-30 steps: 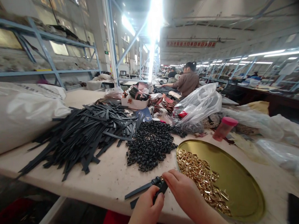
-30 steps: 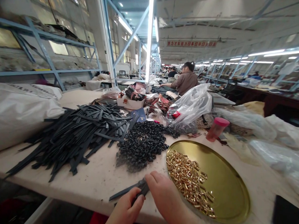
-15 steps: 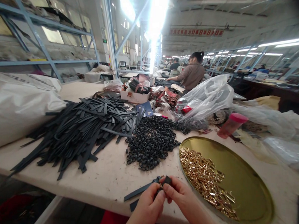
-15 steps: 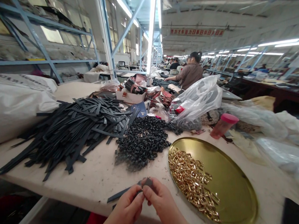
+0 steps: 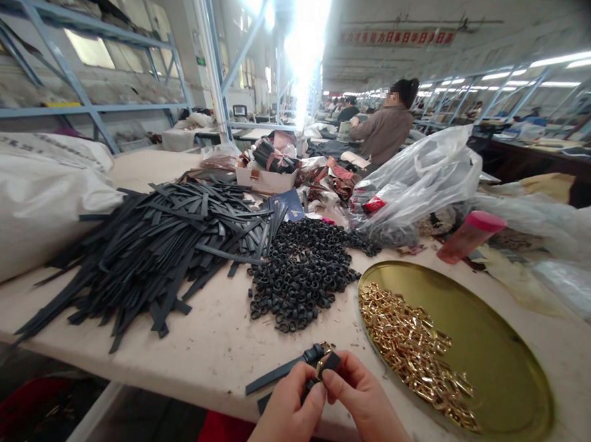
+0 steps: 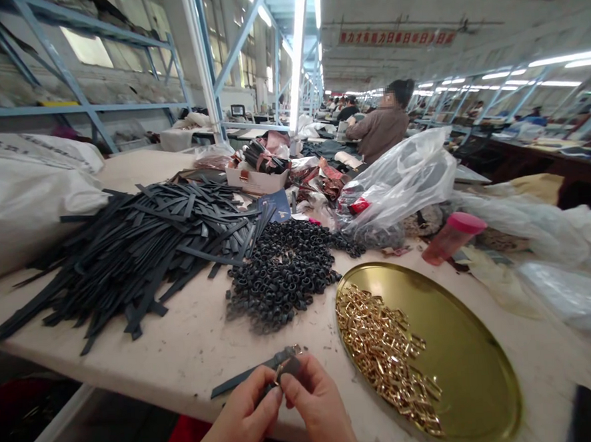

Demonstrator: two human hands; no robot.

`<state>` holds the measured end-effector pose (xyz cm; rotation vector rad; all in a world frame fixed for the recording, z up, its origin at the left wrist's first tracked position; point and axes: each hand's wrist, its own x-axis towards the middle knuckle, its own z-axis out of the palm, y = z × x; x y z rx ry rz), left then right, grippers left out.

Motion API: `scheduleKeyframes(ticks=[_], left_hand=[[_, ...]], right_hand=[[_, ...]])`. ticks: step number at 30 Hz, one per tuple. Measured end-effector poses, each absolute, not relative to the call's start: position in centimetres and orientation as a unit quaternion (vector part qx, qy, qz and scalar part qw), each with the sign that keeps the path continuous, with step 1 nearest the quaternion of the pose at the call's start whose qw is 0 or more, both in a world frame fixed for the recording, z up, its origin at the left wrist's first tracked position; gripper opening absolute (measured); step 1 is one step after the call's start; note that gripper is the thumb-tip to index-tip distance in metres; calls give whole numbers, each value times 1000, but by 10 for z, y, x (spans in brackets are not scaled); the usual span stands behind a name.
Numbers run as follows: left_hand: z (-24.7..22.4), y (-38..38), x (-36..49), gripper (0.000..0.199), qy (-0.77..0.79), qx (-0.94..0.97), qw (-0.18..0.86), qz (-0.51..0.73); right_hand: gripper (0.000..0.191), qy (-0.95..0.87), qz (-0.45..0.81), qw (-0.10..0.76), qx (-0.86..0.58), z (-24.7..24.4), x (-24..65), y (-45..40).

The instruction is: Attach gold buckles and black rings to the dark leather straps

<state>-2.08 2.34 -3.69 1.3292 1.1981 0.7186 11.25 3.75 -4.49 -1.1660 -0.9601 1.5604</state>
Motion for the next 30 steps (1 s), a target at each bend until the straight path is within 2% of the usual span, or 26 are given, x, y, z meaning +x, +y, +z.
scheduleKeyframes(ticks=[9,14,20,30], left_hand=[[-30,18,-24,24,494,511,638,298],[-30,15,-20,24,503,492,641,306],[-27,9,-16,24,495,479,650,321],[-30,-10,-13,23,495,488,627,352]], right_hand=[[34,-461,598,418,-505,-49,112,26],[33,-460,590,424,-511,-48,110,21],[32,-505,510,445,-535,-44,109,12],[30,-506,493,465,-534,-33,109,-3]])
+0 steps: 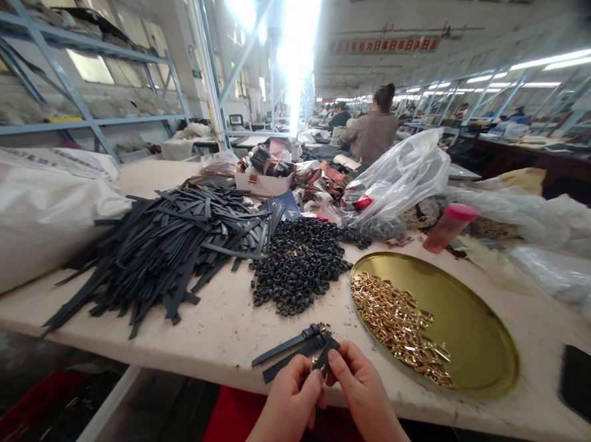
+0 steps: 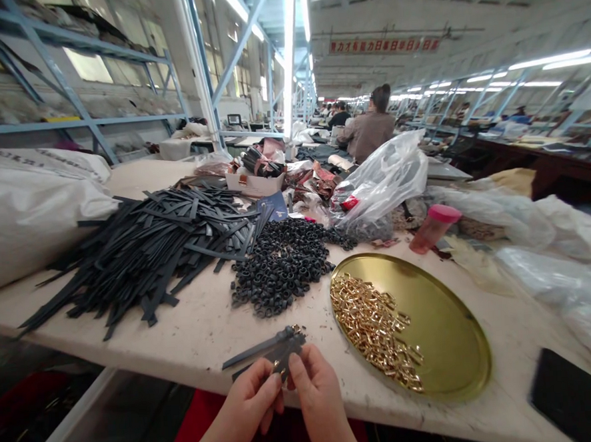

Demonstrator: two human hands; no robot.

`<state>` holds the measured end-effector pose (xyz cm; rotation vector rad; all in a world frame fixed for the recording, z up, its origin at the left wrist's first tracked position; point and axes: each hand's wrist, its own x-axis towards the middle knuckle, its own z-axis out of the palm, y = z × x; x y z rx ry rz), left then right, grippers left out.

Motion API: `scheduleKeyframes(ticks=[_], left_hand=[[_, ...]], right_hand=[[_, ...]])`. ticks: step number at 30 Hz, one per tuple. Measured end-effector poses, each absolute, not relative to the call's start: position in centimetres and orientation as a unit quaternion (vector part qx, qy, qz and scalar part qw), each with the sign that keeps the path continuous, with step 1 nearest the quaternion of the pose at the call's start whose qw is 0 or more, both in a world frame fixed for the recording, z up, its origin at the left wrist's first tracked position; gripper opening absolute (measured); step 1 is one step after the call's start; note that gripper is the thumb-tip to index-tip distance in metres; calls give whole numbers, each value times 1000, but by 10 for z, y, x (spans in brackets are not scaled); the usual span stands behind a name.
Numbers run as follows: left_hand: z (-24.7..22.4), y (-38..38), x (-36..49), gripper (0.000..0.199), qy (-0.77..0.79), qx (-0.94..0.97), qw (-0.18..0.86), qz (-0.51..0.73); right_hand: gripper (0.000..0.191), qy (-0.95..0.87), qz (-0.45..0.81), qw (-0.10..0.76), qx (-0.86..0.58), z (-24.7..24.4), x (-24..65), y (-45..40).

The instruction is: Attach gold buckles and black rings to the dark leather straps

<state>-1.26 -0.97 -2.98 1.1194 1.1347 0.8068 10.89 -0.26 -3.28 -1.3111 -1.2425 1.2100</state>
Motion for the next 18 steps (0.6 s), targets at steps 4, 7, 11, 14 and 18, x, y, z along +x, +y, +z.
scheduleKeyframes(ticks=[4,7,11,14,18], left_hand=[[-31,-15,-10,21,491,475,635,360],[-31,-16,-9,21,497,466,638,359],[-29,-18,-10,19,517,476,620,349],[-21,-21,-13,18,544,495,593,328],[-15,-16,-18,21,524,521,604,300]], right_hand=[[31,-506,481,467,-543,-32,110,-7],[27,-526,455,465,-548,-30,111,-11],[11,-584,396,453,-546,-29,115,-16],[12,-547,482,439,-526,-30,120,-11],[23,-447,656,423,-436,-32,119,-1]])
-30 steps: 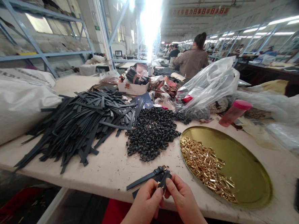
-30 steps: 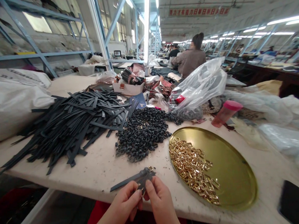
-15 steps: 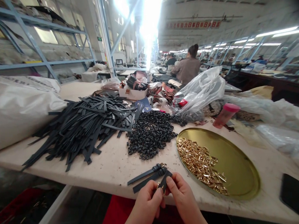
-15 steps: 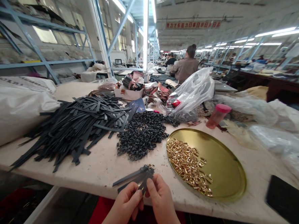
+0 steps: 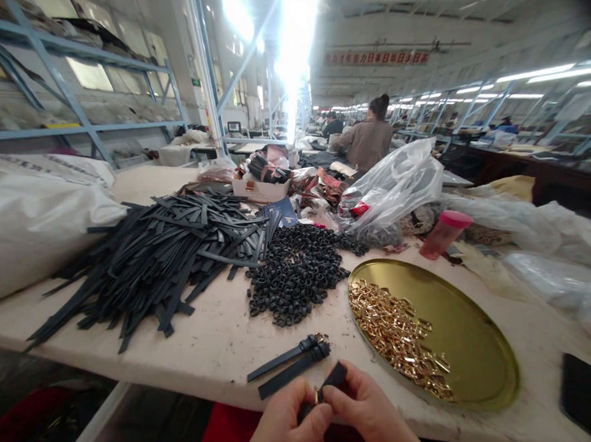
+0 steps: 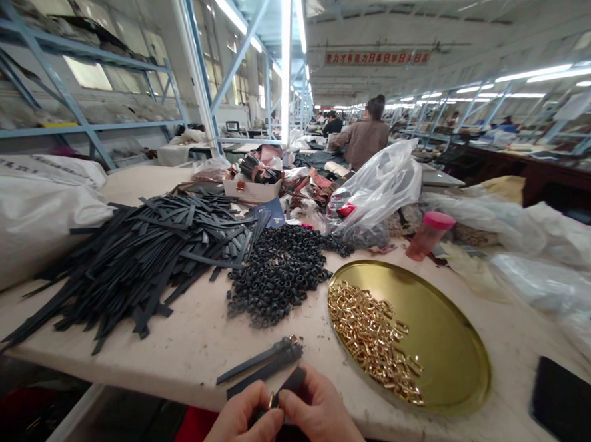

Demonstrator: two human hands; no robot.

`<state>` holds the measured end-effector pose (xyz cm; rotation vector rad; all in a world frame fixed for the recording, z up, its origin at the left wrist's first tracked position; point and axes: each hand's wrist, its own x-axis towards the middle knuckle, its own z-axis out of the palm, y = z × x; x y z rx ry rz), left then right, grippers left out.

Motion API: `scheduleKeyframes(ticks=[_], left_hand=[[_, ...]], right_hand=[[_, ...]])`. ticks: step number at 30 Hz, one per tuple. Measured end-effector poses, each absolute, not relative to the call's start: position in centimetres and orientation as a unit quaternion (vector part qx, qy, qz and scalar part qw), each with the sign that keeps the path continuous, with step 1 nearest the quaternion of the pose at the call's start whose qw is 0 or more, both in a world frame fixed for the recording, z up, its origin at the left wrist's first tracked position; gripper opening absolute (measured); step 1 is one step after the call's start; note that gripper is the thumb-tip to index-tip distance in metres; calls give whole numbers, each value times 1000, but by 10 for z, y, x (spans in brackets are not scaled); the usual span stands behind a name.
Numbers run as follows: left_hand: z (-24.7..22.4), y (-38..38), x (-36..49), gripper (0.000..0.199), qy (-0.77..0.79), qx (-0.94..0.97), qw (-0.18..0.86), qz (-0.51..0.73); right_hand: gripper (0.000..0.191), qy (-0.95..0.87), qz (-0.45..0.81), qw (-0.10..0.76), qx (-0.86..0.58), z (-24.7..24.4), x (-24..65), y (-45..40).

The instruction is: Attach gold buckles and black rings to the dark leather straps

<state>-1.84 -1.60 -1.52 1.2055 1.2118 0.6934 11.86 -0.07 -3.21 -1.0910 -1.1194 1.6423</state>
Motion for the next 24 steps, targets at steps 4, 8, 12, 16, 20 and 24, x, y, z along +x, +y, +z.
scheduleKeyframes(ticks=[4,8,12,16,20,24], left_hand=[[-20,4,-24,25,522,495,626,301],[-21,26,-27,24,503,489,632,329],[-28,40,-29,26,534,507,608,297],[-37,50,-31,30,553,476,602,325],[-39,56,-33,32,562,474,596,322],[-41,57,-30,31,569,487,586,309]], right_hand=[[28,-505,619,423,-427,-33,115,10],[43,-608,539,373,-449,-30,124,42],[32,-694,288,315,-580,-36,135,104],[7,-710,204,287,-610,-53,132,150],[8,-714,196,278,-612,-67,128,157],[11,-697,219,305,-611,-70,133,151]])
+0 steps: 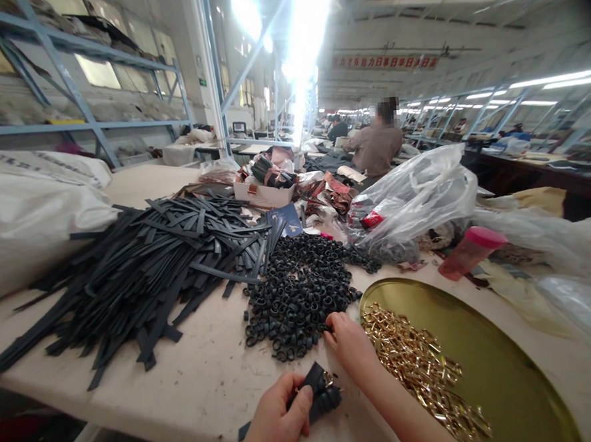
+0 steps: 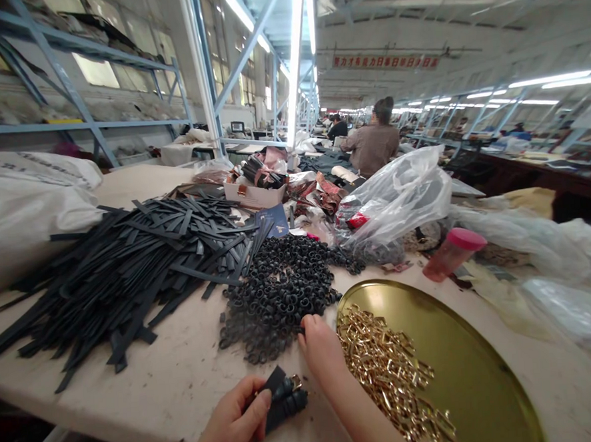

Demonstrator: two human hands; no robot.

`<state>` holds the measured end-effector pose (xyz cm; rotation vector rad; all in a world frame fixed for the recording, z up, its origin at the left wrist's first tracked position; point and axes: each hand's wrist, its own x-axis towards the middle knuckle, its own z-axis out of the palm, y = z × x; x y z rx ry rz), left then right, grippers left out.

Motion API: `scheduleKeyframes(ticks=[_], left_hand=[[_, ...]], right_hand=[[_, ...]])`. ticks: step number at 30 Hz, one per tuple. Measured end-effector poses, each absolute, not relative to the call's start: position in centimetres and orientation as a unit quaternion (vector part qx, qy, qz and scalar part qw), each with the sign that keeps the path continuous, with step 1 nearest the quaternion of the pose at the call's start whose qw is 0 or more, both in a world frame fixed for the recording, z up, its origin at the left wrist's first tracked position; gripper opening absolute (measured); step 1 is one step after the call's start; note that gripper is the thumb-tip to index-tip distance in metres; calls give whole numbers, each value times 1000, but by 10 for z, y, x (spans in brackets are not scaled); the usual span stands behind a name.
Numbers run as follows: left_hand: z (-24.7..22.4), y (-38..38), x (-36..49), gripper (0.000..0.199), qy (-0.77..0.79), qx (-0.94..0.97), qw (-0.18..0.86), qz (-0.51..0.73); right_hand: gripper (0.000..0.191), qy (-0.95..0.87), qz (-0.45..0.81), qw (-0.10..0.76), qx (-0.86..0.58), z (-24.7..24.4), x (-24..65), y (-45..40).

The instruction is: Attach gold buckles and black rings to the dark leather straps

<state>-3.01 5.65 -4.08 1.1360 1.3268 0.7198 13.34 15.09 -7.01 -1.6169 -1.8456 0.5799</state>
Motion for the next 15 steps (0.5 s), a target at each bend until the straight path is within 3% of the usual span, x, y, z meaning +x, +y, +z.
scheduleKeyframes(ticks=[4,10,15], left_hand=[[-41,54,-26,32,568,480,582,327],[-39,53,-16,41,548,440,605,375],[-39,49,-11,41,556,445,580,394]], right_hand=[[10,-654,279,361,-604,-65,142,140],[30,-578,440,427,-539,-42,132,94],[28,-397,606,520,-452,-26,114,59]])
